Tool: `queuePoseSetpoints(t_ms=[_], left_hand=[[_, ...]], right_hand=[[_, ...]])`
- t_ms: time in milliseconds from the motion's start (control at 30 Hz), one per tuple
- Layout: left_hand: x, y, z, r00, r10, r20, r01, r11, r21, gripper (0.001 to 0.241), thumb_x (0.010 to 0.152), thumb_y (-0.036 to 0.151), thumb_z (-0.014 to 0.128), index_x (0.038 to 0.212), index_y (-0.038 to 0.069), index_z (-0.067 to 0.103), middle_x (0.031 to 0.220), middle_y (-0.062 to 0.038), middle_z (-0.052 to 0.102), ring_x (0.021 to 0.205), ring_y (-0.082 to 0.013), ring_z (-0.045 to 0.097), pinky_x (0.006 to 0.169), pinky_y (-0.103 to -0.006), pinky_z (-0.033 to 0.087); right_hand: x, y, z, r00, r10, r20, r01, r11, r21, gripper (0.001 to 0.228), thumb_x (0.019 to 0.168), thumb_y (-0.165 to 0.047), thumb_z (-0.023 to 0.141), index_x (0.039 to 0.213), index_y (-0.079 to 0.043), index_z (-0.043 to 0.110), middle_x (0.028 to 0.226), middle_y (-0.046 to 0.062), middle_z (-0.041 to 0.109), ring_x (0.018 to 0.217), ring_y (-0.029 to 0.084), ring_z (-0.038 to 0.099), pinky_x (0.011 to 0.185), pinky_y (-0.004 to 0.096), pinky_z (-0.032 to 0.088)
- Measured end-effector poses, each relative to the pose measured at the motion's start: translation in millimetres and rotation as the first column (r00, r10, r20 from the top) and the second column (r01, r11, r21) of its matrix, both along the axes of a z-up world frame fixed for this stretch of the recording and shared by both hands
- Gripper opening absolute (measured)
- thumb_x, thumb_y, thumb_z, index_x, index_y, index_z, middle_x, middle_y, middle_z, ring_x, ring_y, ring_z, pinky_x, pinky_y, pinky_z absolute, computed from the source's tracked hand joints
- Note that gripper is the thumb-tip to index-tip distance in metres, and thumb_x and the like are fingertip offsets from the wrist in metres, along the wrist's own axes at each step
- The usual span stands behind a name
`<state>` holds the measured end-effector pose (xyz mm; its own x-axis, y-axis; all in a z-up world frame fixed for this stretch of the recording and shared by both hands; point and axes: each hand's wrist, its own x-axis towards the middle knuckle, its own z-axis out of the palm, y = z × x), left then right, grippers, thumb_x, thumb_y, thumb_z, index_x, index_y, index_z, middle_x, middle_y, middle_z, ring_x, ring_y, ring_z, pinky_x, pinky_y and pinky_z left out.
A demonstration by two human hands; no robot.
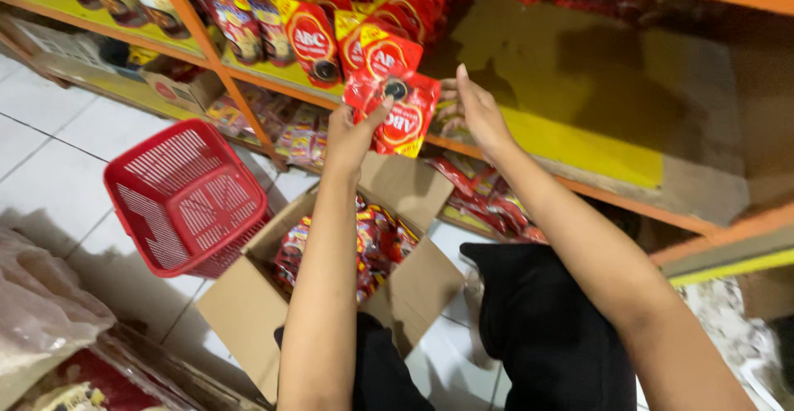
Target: The person takes sauce packets from a grocery shelf and places them into a cardboard box on the floor.
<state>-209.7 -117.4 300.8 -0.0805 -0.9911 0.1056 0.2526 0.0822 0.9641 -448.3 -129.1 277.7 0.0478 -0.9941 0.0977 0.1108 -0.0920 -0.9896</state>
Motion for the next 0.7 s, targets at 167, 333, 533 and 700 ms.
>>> queuePoseSetpoints(t_ms=[167, 333, 533, 700], left_hand=[[-42.8, 16.6, -23.0, 0.982, -0.073, -0.175, 0.063, 0.996, -0.060, 0.031, 0.090, 0.013, 0.078, 0.118, 0.002, 0.070, 0.113, -0.008, 0.077, 0.097, -0.0147, 0.073, 0.087, -0.0320, 0.058], [-79.7, 29.8, -46.1, 0.963, -0.114, -0.242, 0.112, 0.993, -0.025, 0.037, 0.090, 0.016, 0.079, 0.122, 0.000, 0.069, 0.115, -0.010, 0.076, 0.099, -0.0155, 0.073, 0.089, -0.0322, 0.058], [-80.1, 10.5, -32.5, 0.986, -0.048, -0.160, 0.061, 0.995, 0.078, 0.047, 0.101, 0.041, 0.067, 0.116, -0.004, 0.068, 0.107, -0.009, 0.076, 0.092, -0.0123, 0.071, 0.084, -0.0294, 0.056], [-64.7, 10.4, -17.9, 0.997, -0.050, -0.066, 0.051, 0.999, 0.001, 0.046, 0.102, 0.042, 0.061, 0.117, 0.000, 0.072, 0.106, -0.005, 0.076, 0.091, -0.0073, 0.069, 0.083, -0.0257, 0.053]], right_hand=[[-30.0, 52.0, 21.1, 0.994, 0.109, 0.002, -0.109, 0.992, 0.064, 0.057, 0.105, -0.055, 0.047, 0.125, -0.005, 0.064, 0.101, 0.003, 0.068, 0.079, 0.008, 0.065, 0.067, 0.023, 0.053], [-44.5, 57.5, 23.3, 0.989, 0.109, -0.103, -0.106, 0.994, 0.037, 0.031, 0.094, -0.027, 0.076, 0.118, -0.009, 0.071, 0.089, -0.006, 0.071, 0.067, 0.003, 0.055, 0.059, 0.021, 0.043], [-46.0, 43.5, 33.2, 0.992, 0.068, -0.108, -0.069, 0.998, -0.004, 0.027, 0.093, -0.022, 0.078, 0.116, -0.012, 0.070, 0.085, -0.007, 0.069, 0.062, 0.002, 0.053, 0.054, 0.019, 0.038], [-48.4, 49.2, 39.8, 0.991, 0.094, -0.091, -0.092, 0.995, 0.030, 0.030, 0.097, -0.029, 0.072, 0.121, -0.011, 0.066, 0.075, -0.002, 0.069, 0.053, 0.006, 0.057, 0.046, 0.021, 0.037]])
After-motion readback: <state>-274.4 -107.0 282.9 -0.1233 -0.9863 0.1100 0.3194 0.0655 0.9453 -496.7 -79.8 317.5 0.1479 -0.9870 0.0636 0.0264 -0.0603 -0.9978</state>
